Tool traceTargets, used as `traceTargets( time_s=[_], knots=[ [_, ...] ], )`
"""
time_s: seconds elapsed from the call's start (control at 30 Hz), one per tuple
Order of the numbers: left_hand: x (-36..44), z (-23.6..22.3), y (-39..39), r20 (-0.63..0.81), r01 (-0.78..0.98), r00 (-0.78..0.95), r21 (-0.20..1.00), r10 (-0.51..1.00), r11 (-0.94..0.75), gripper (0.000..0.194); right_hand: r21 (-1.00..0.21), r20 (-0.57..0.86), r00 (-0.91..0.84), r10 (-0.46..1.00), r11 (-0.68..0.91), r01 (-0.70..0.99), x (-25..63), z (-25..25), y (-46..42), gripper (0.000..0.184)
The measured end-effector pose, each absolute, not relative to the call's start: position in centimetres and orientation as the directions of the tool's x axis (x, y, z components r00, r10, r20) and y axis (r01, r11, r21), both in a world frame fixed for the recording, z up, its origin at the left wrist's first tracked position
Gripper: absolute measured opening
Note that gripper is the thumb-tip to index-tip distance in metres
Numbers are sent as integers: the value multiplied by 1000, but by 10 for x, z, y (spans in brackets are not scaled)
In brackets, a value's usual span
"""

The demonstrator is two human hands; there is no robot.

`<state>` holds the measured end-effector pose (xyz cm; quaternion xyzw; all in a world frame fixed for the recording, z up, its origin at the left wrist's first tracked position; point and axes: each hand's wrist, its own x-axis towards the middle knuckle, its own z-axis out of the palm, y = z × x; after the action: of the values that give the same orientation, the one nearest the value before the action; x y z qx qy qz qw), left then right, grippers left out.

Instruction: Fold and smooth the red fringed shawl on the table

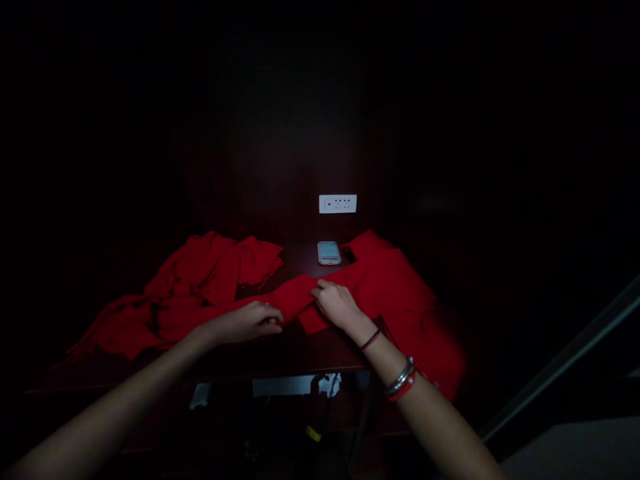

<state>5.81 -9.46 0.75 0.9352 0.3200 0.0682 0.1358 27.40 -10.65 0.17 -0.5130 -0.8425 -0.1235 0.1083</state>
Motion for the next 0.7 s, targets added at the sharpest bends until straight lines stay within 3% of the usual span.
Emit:
traceTargets(
  time_s=[0.07,0.17,0.2,0.37,0.47,0.63,0.7],
  knots=[
    [55,10,-80,42,587,750,418,660,-694,30,93,315,-438,842,431,897,274,-1,-112,30],
    [60,5,-46,239,674,522,473,819,-567,33,99,321,-436,841,429,898,274,-7,-120,32],
    [64,1,-34,241,702,454,496,858,-511,32,107,327,-430,841,420,901,275,-9,-123,33],
    [85,-16,1,-15,663,315,719,949,-208,34,182,354,-385,852,340,922,280,-12,-124,38],
    [86,-6,3,-29,606,330,773,944,-188,32,237,328,-412,850,348,907,284,-12,-121,40],
    [81,16,1,-385,471,408,865,828,170,42,267,333,-473,816,399,877,284,-15,-121,44],
    [83,16,5,-389,396,465,895,795,205,37,265,341,-490,802,418,869,283,-17,-123,43]
  ],
)
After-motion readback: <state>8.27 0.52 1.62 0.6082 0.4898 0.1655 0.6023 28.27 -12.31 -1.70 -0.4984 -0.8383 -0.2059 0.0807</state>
